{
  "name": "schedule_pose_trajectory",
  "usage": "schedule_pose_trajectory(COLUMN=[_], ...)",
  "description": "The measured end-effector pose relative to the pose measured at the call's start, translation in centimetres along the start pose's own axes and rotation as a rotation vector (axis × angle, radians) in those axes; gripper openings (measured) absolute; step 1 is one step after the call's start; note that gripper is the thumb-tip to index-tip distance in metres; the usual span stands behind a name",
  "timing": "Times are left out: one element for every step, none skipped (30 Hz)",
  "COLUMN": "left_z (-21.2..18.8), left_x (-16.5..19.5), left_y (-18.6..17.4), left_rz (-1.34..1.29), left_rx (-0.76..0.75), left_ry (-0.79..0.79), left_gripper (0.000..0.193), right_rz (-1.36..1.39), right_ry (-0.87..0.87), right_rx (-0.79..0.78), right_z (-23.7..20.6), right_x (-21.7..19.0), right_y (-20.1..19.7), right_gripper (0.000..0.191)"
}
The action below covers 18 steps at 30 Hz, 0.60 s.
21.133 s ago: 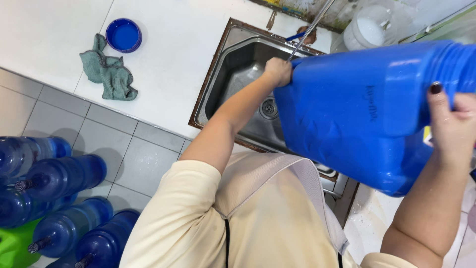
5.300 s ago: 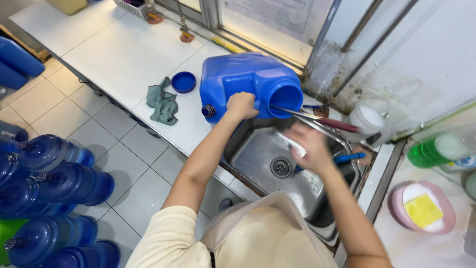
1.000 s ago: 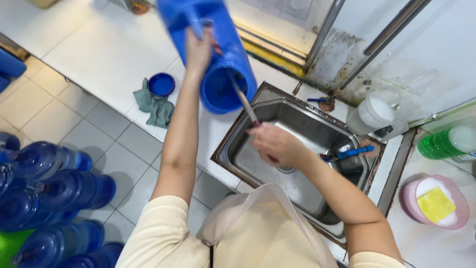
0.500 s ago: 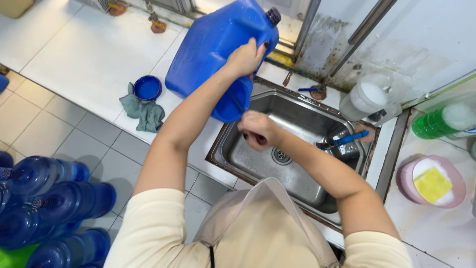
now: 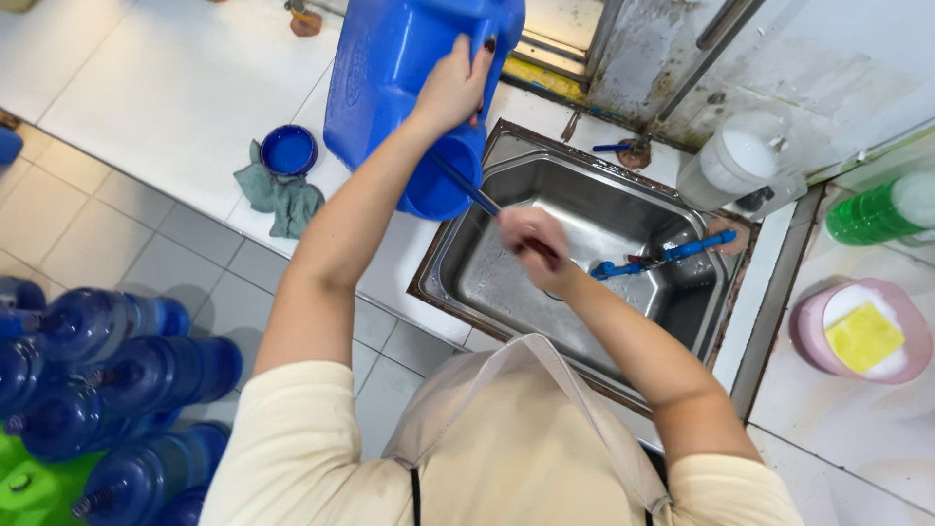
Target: The person washes a large blue plastic water jug in a stainless steel sink. They scrub the jug with a yellow sponge, unscrew the cap, rinse the interior under the tap, scrub the outside with soapy foam, use a long brush inside the opening, and finally fill the jug with water from the faucet.
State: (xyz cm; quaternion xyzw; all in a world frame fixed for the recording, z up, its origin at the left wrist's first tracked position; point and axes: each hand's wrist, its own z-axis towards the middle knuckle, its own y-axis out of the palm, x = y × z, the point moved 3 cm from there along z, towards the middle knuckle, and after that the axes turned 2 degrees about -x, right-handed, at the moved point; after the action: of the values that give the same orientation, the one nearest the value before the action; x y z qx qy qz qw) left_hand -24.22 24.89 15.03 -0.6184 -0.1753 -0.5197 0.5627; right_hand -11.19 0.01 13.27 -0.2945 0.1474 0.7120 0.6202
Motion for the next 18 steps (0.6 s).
schedule_pose_trajectory(left_z=[-0.3, -0.7, -0.9, -1.0, -1.1, -1.1, -1.2, -1.4, -1.5, -1.9, -1.9, -1.7, -1.4, -0.8, -0.3, 0.8, 2.1, 3.1], left_x=[0.1, 0.0, 0.0, -0.1, -0.2, -0.3, -0.4, -0.5, -0.7, -1.1, -1.4, -1.6, -1.6, -1.7, -1.9, -2.1, -2.2, -2.4], left_y=[0.0, -0.2, -0.5, -1.2, -1.7, -2.1, -2.4, -2.6, -2.5, -2.1, -1.4, -0.9, -0.5, -0.6, -0.5, -0.4, -1.0, -1.7], left_rz=[0.044, 0.082, 0.117, 0.065, 0.013, -0.044, -0.055, -0.071, -0.087, -0.020, 0.048, 0.122, 0.153, 0.187, 0.218, 0.179, 0.145, 0.112], left_rx=[-0.007, -0.006, 0.009, 0.048, 0.073, 0.089, 0.079, 0.087, 0.096, 0.084, 0.053, 0.032, 0.072, 0.119, 0.147, 0.146, 0.165, 0.203], left_ry=[0.013, 0.020, 0.020, -0.003, -0.020, -0.032, -0.002, 0.019, 0.024, -0.012, -0.019, -0.011, 0.035, 0.068, 0.096, 0.055, 0.012, -0.033], left_gripper=[0.038, 0.037, 0.037, 0.037, 0.038, 0.038, 0.038, 0.038, 0.038, 0.038, 0.037, 0.037, 0.037, 0.037, 0.037, 0.039, 0.041, 0.043], right_rz=[0.065, 0.135, 0.212, 0.218, 0.214, 0.201, 0.197, 0.201, 0.218, 0.227, 0.210, 0.188, 0.118, 0.061, 0.002, -0.013, -0.018, -0.038], right_ry=[0.025, 0.053, 0.084, 0.064, 0.045, 0.029, 0.018, 0.012, 0.017, 0.062, 0.094, 0.108, 0.060, 0.015, -0.016, 0.059, 0.119, 0.020], right_rx=[0.066, 0.123, 0.165, 0.125, 0.098, 0.077, 0.066, 0.038, 0.009, 0.039, 0.086, 0.130, 0.081, 0.029, -0.009, -0.049, -0.104, -0.119], right_z=[0.1, -0.1, -0.4, -1.1, -1.6, -2.2, -2.6, -2.6, -2.6, -2.3, -1.6, -0.8, 0.0, 0.7, 1.1, 1.0, 0.8, 0.3], right_x=[1.1, 2.0, 2.8, 2.9, 3.0, 2.9, 2.8, 2.9, 2.8, 2.9, 3.1, 2.9, 2.3, 1.2, -0.3, -2.2, -4.5, -7.8], right_y=[0.7, 1.1, 1.3, 1.3, 1.2, 0.9, 0.6, 0.9, 0.8, 1.1, 1.6, 1.8, 2.3, 2.5, 2.7, 2.0, 1.1, -0.7], right_gripper=[0.016, 0.016, 0.016, 0.017, 0.019, 0.021, 0.021, 0.020, 0.020, 0.018, 0.016, 0.014, 0.012, 0.011, 0.009, 0.015, 0.021, 0.024])
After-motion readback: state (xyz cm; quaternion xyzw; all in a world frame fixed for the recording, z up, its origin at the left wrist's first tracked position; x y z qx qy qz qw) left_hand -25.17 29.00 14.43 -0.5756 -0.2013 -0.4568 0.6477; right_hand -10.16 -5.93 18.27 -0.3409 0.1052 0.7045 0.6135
